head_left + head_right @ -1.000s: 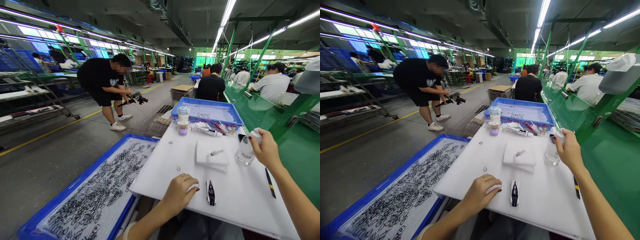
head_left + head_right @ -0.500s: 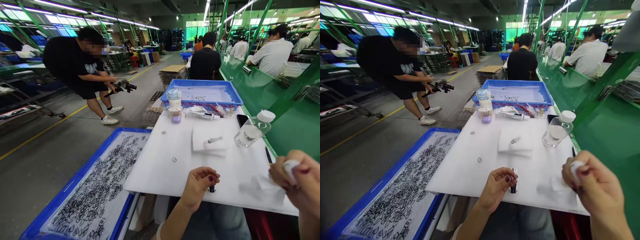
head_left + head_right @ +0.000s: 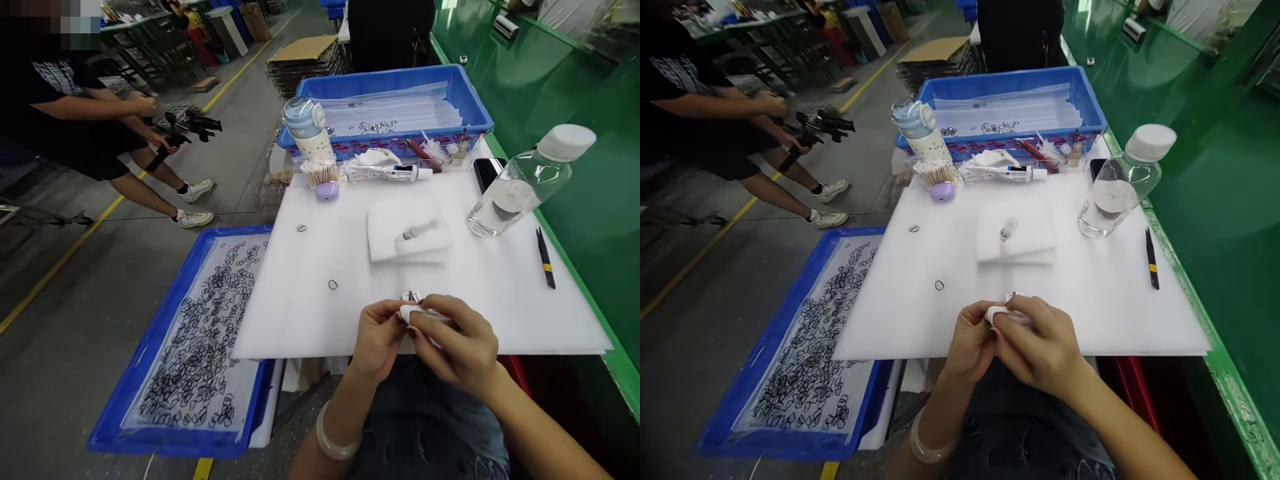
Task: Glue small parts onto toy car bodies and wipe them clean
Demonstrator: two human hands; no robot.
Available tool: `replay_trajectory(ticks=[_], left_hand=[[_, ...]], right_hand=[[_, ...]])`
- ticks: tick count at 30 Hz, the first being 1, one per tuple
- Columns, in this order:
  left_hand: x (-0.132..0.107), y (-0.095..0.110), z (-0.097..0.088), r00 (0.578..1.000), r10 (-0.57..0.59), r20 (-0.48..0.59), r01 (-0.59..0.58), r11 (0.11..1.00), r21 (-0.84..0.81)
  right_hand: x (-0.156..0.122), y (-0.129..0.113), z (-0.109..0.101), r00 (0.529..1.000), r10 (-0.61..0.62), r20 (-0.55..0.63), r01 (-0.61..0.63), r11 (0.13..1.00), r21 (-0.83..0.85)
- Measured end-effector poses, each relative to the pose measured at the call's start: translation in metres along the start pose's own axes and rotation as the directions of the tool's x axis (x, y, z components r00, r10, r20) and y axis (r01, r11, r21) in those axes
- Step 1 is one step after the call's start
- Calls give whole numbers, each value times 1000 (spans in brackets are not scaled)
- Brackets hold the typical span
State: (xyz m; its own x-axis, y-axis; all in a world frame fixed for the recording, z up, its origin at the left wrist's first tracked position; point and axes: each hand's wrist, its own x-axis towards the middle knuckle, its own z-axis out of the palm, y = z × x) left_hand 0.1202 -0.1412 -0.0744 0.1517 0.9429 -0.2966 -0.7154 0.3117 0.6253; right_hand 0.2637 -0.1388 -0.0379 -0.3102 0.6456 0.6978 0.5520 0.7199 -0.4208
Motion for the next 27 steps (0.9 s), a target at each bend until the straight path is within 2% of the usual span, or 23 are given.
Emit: replay_trajectory(ticks=[3,6,8,12,14,18,21,25,27], left_hand=[[-1,0,1,1000,13,16,-13,1000,2],[0,0,1,1000,9,18,-9,1000,21],[0,0,0,1000,12,19,-13,1000,20],[-2,0,-3,999,36,27,-37,999,17],[-4,2,-5,998,47,32,-48,998,39],[-11,10,-10,994,92,62,-100,985,142],[-16,17,-14,989,137,61,-147,964,223],[-21,23,-18,984,176,32,-178,949,262],[-22,24,-19,981,193,31,-195,946,257]], right_hand=[[-1,2,-13,993,-86,75,93,991,-93],[1,2,-20,998,-59,18,61,986,-153],[4,0,-16,998,-70,3,69,990,-125],[4,-4,-9,989,-103,107,108,993,-42],[0,-2,-15,992,-50,115,52,999,-16],[-11,5,-33,990,138,34,-140,989,45],[-20,9,-36,960,275,48,-279,949,149],[-32,14,-38,918,377,121,-396,873,286],[-40,19,-44,876,480,56,-471,822,319]])
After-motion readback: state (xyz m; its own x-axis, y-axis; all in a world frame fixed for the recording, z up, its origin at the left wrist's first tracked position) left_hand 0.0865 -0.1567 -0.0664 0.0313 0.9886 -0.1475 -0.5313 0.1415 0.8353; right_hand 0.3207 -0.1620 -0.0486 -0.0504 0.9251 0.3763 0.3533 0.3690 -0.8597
